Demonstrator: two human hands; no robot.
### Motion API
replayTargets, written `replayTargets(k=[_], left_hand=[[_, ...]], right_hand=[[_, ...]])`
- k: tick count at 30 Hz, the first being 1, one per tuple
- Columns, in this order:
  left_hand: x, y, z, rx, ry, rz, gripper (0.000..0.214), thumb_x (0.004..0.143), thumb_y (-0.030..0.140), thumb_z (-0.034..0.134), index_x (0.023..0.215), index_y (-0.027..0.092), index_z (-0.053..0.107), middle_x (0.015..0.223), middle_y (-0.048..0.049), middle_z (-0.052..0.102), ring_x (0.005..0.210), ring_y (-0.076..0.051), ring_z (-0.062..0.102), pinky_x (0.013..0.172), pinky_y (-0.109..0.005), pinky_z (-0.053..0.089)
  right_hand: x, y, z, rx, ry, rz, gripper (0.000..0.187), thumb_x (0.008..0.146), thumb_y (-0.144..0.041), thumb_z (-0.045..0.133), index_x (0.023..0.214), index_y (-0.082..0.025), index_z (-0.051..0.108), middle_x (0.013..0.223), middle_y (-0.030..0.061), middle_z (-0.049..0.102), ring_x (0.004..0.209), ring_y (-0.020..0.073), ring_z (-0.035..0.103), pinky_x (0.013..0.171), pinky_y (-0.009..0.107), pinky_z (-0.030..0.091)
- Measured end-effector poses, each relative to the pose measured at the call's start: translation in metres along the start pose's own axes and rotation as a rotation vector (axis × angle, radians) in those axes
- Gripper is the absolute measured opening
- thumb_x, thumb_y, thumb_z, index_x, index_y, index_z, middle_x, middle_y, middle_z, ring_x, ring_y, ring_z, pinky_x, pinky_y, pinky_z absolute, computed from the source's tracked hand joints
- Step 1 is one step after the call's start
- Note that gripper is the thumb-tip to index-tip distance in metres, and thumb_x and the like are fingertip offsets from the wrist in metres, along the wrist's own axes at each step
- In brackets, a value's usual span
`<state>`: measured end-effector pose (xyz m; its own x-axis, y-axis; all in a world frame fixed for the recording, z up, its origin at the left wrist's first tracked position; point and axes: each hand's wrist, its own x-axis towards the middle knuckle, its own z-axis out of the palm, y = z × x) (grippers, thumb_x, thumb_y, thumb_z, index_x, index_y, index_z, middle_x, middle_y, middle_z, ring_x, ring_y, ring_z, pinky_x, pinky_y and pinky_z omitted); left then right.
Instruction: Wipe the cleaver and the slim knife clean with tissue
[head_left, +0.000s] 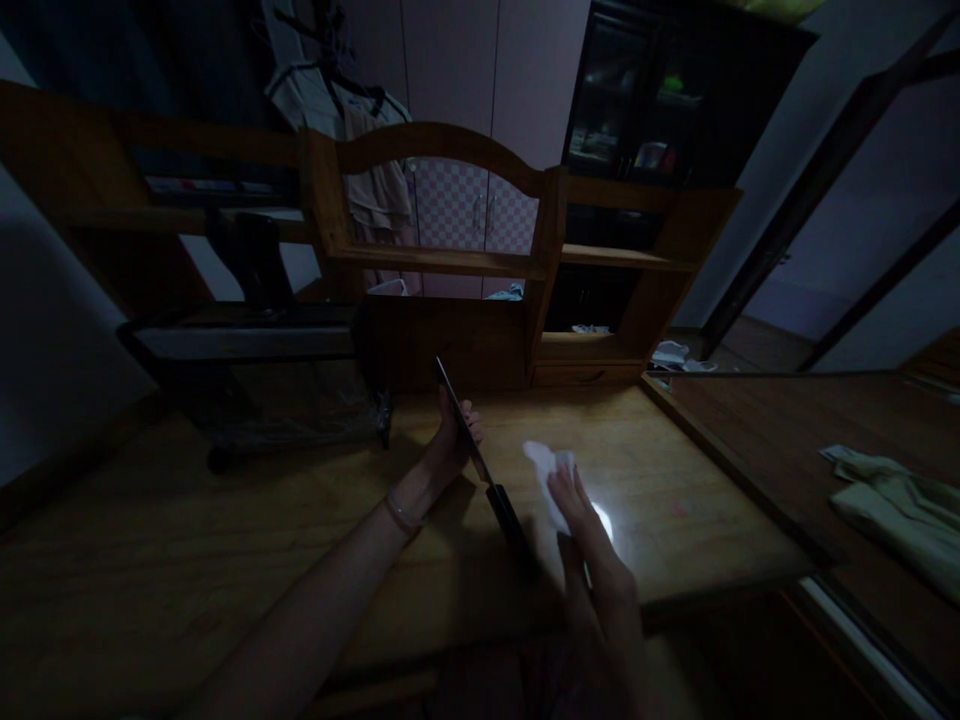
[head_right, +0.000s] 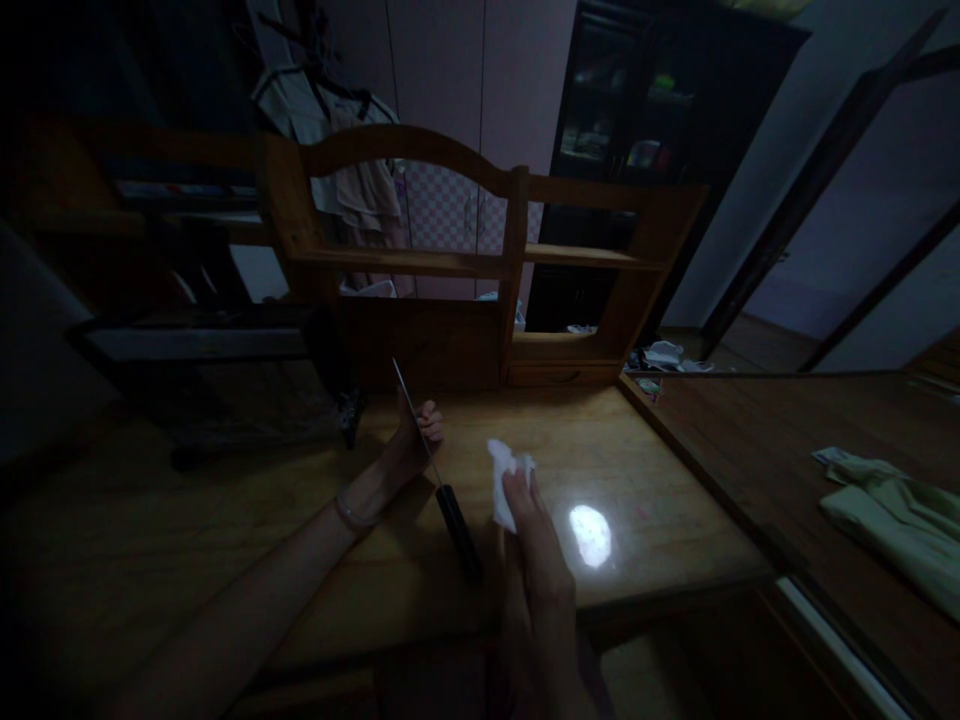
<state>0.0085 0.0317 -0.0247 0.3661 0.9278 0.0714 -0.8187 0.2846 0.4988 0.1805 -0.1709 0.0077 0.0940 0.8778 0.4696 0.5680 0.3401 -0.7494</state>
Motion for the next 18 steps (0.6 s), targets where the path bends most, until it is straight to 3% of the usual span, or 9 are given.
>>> replayTargets(k=[4, 8, 18], left_hand=[[0.001, -0.001, -0.001, 0.016, -0.006, 0.004, 0.047, 0.077, 0.061, 0.059, 0.068, 0.018, 0.044, 0.056, 0.0071, 0.036, 0.043, -0.004, 0.037, 0.042, -0.016, 0.036], [0.001, -0.001, -0.002, 0.023, -0.008, -0.003, 0.048, 0.077, 0.062, 0.058, 0.067, 0.018, 0.043, 0.055, 0.0071, 0.035, 0.042, -0.004, 0.036, 0.041, -0.017, 0.035], [0.002, -0.001, -0.005, 0.029, 0.017, -0.002, 0.047, 0.077, 0.063, 0.057, 0.067, 0.018, 0.045, 0.054, 0.0069, 0.036, 0.043, -0.005, 0.037, 0.042, -0.017, 0.035]], right_hand=[[-0.002, -0.006, 0.018, -0.098, -0.258, -0.232, 0.063, 0.092, -0.005, 0.031, 0.149, -0.029, 0.022, 0.159, -0.0010, 0.007, 0.145, 0.0255, 0.005, 0.115, 0.054, 0.022], [-0.010, 0.000, 0.030, -0.117, -0.376, -0.293, 0.072, 0.086, 0.003, 0.029, 0.151, -0.023, 0.013, 0.159, 0.0036, 0.011, 0.145, 0.0233, 0.005, 0.115, 0.050, 0.026], [-0.034, 0.024, 0.002, -0.219, -0.492, -0.408, 0.069, 0.084, 0.000, 0.030, 0.150, -0.014, 0.019, 0.157, 0.0096, 0.017, 0.144, 0.0260, 0.015, 0.113, 0.046, 0.031]])
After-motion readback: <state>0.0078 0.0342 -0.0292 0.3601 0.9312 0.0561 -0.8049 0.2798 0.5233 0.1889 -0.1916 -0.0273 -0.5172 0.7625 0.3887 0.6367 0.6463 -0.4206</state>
